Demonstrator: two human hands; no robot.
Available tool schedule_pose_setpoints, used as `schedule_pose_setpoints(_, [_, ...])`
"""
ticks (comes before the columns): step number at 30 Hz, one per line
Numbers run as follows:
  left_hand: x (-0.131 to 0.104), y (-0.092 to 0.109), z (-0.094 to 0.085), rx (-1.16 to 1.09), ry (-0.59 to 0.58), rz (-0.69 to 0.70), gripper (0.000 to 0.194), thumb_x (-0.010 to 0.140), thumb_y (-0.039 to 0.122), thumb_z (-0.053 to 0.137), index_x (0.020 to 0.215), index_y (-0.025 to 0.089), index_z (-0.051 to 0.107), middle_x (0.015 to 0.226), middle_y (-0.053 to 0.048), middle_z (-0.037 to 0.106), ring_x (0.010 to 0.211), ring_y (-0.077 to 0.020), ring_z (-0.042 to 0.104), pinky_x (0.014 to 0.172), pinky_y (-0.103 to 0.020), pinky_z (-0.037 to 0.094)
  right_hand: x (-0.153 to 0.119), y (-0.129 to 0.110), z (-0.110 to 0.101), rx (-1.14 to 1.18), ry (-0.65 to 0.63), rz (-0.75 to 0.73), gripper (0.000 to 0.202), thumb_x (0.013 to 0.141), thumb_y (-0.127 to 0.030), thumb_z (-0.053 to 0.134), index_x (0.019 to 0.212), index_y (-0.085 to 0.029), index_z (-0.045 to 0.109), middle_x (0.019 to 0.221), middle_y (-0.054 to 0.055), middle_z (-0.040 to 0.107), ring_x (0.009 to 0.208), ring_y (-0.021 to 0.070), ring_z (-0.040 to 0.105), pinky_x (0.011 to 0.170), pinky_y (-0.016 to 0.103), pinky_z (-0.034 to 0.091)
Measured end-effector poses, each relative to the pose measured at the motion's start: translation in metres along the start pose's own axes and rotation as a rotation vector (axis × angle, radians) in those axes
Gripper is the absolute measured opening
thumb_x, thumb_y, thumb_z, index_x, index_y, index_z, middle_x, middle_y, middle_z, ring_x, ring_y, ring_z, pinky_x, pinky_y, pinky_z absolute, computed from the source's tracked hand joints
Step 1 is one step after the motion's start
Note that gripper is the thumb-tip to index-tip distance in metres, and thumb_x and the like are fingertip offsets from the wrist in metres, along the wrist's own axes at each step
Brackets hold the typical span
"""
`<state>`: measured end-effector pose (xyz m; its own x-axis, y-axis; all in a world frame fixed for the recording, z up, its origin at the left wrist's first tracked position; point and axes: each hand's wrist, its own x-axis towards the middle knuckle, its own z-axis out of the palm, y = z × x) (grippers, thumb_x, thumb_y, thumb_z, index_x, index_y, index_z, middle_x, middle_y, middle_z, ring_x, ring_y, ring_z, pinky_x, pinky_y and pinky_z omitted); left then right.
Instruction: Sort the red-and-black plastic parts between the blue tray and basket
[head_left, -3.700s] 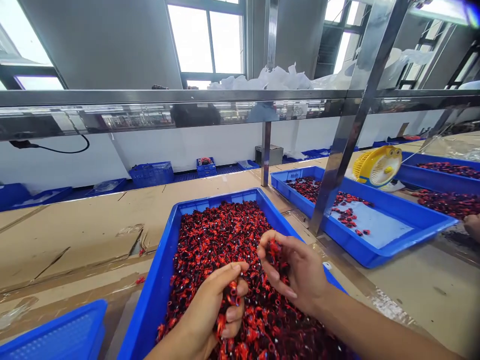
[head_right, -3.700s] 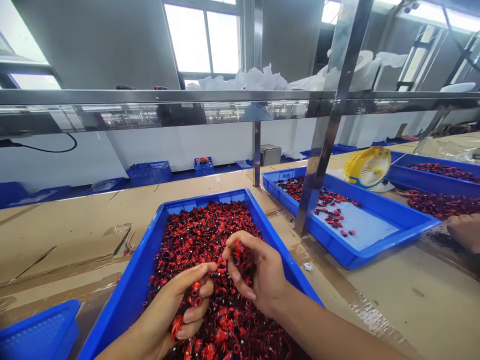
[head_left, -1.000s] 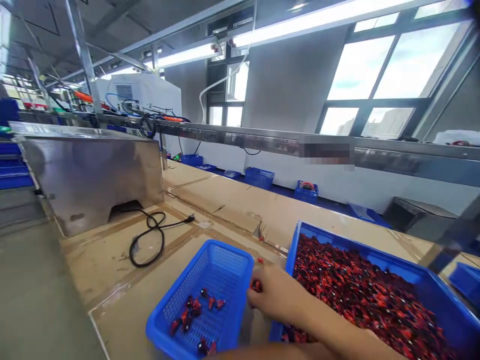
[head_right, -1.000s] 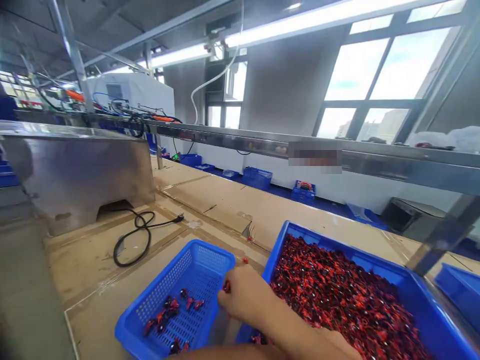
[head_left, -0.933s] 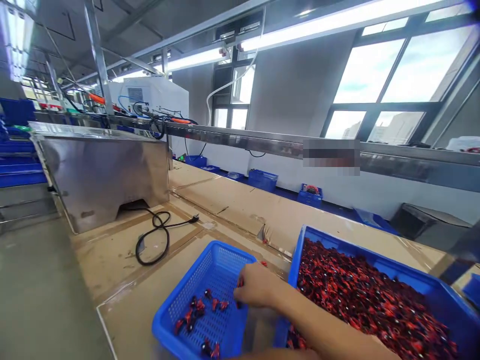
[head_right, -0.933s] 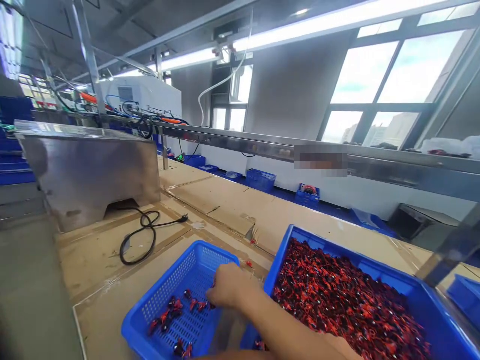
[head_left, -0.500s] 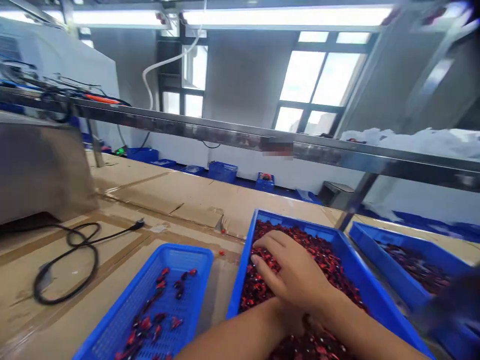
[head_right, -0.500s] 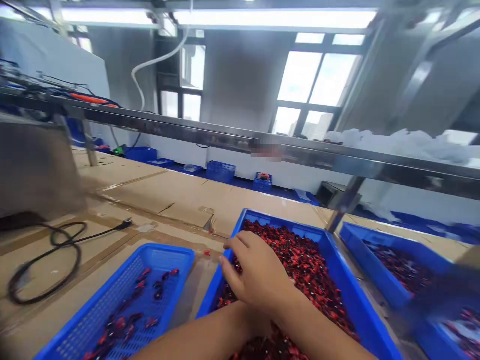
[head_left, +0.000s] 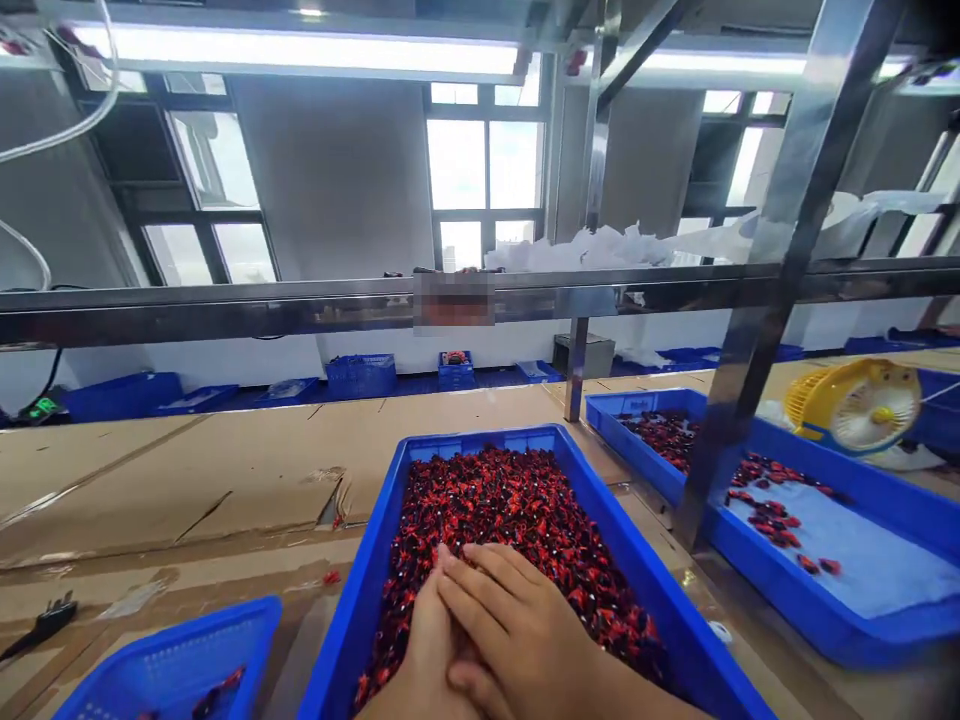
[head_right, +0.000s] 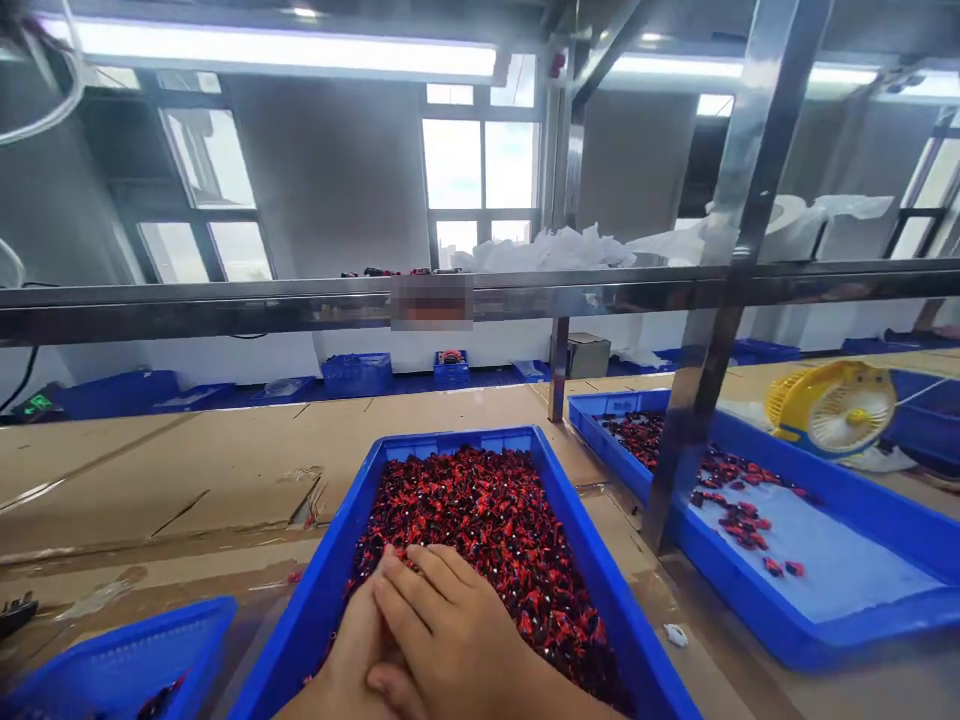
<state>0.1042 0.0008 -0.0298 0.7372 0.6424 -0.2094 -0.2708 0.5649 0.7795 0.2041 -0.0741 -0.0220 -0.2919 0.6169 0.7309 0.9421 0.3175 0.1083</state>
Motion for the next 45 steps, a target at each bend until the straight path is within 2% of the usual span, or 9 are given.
schedule_pose_setpoints(4, [-0.002, 0.025, 0.009, -0.156, 0.002, -0.283, 0.05, 0.09, 0.052, 0.044, 0.116, 0.011, 0.058, 0.102, -0.015, 0.069, 0.099, -0.0303, 0.066, 0.084, -0.047, 0.052, -0.004, 0.005, 0.004, 0.033, 0.05, 0.11, 0.039, 0.09, -0.035, 0.048, 0.119, -0.011, 0.06, 0.122, 0.013, 0.065, 0.121, 0.0281, 0.052, 0.111, 0.048, 0.033])
schedule_pose_setpoints(8, [-0.004, 0.026, 0.014, -0.257, -0.05, -0.328, 0.055, 0.09, 0.051, 0.046, 0.126, 0.01, 0.052, 0.099, -0.014, 0.069, 0.091, -0.0285, 0.068, 0.079, -0.042, 0.053, -0.003, 0.009, 0.003, 0.071, -0.052, 0.086, 0.029, 0.092, -0.036, 0.047, 0.101, -0.012, 0.062, 0.099, 0.013, 0.068, 0.099, 0.0255, 0.058, 0.091, 0.044, 0.046])
schedule_pose_setpoints(11, [-0.007, 0.027, 0.015, -0.311, -0.142, -0.359, 0.056, 0.09, 0.051, 0.047, 0.128, 0.01, 0.052, 0.097, -0.013, 0.069, 0.088, -0.027, 0.069, 0.076, -0.039, 0.054, -0.001, 0.012, -0.001, 0.07, -0.095, 0.06, 0.031, 0.094, -0.039, 0.045, 0.09, -0.013, 0.062, 0.083, 0.01, 0.064, 0.086, 0.0231, 0.056, 0.08, 0.039, 0.045])
schedule_pose_setpoints(20, [-0.008, 0.026, 0.023, -0.254, -0.229, -0.463, 0.032, 0.093, 0.037, 0.049, 0.086, 0.01, 0.064, 0.076, -0.008, 0.068, 0.071, -0.0179, 0.068, 0.071, -0.029, 0.053, 0.004, 0.008, -0.02, -0.132, -0.039, 0.195, 0.034, 0.096, -0.033, 0.045, 0.069, -0.017, 0.058, 0.067, 0.004, 0.055, 0.068, 0.0188, 0.044, 0.064, 0.035, 0.031])
schedule_pose_setpoints(24, [-0.009, 0.025, 0.027, -0.086, -0.247, -0.482, 0.037, 0.092, 0.043, 0.051, 0.092, 0.009, 0.065, 0.085, -0.012, 0.07, 0.079, -0.0198, 0.068, 0.08, -0.034, 0.053, 0.002, 0.014, -0.022, -0.165, -0.057, 0.203, 0.035, 0.096, -0.034, 0.044, 0.067, -0.018, 0.057, 0.065, 0.003, 0.053, 0.066, 0.0186, 0.043, 0.063, 0.034, 0.032])
schedule_pose_setpoints(32, [-0.017, 0.022, 0.031, 0.198, -0.238, -0.123, 0.059, 0.091, 0.059, 0.042, 0.138, 0.024, 0.044, 0.1, -0.01, 0.068, 0.097, -0.0248, 0.065, 0.088, -0.042, 0.049, 0.0, 0.018, -0.037, 0.186, -0.028, 0.476, 0.022, 0.093, -0.033, 0.051, 0.083, -0.019, 0.064, 0.077, 0.003, 0.064, 0.072, 0.0157, 0.057, 0.069, 0.027, 0.044])
schedule_pose_setpoints(36, [-0.019, 0.019, 0.023, 0.573, -0.175, 0.294, 0.054, 0.085, 0.058, 0.052, 0.126, 0.024, 0.06, 0.111, -0.009, 0.064, 0.111, -0.0264, 0.055, 0.099, -0.034, 0.04, 0.007, 0.011, -0.055, 0.486, 0.007, 0.755, 0.019, 0.09, -0.033, 0.057, 0.079, -0.021, 0.067, 0.071, -0.001, 0.066, 0.064, 0.0133, 0.059, 0.062, 0.025, 0.044])
schedule_pose_setpoints(39, [-0.019, 0.025, 0.022, 0.755, -0.163, 0.58, 0.037, 0.08, 0.049, 0.064, 0.109, 0.027, 0.072, 0.102, -0.007, 0.066, 0.098, -0.025, 0.057, 0.087, -0.028, 0.043, 0.009, 0.008, -0.063, 0.641, 0.017, 0.85, 0.019, 0.087, -0.035, 0.061, 0.075, -0.022, 0.068, 0.068, -0.002, 0.066, 0.063, 0.0134, 0.059, 0.061, 0.025, 0.044])
schedule_pose_setpoints(45, [-0.018, 0.033, 0.022, 0.745, -0.143, 0.665, 0.03, 0.076, 0.05, 0.068, 0.096, 0.029, 0.077, 0.085, -0.005, 0.068, 0.075, -0.0208, 0.057, 0.071, -0.027, 0.043, 0.004, 0.006, -0.059, 1.001, 0.132, 0.901, 0.042, 0.093, -0.051, 0.047, 0.078, -0.018, 0.068, 0.056, -0.002, 0.053, 0.046, 0.0088, 0.047, 0.043, 0.019, 0.036])
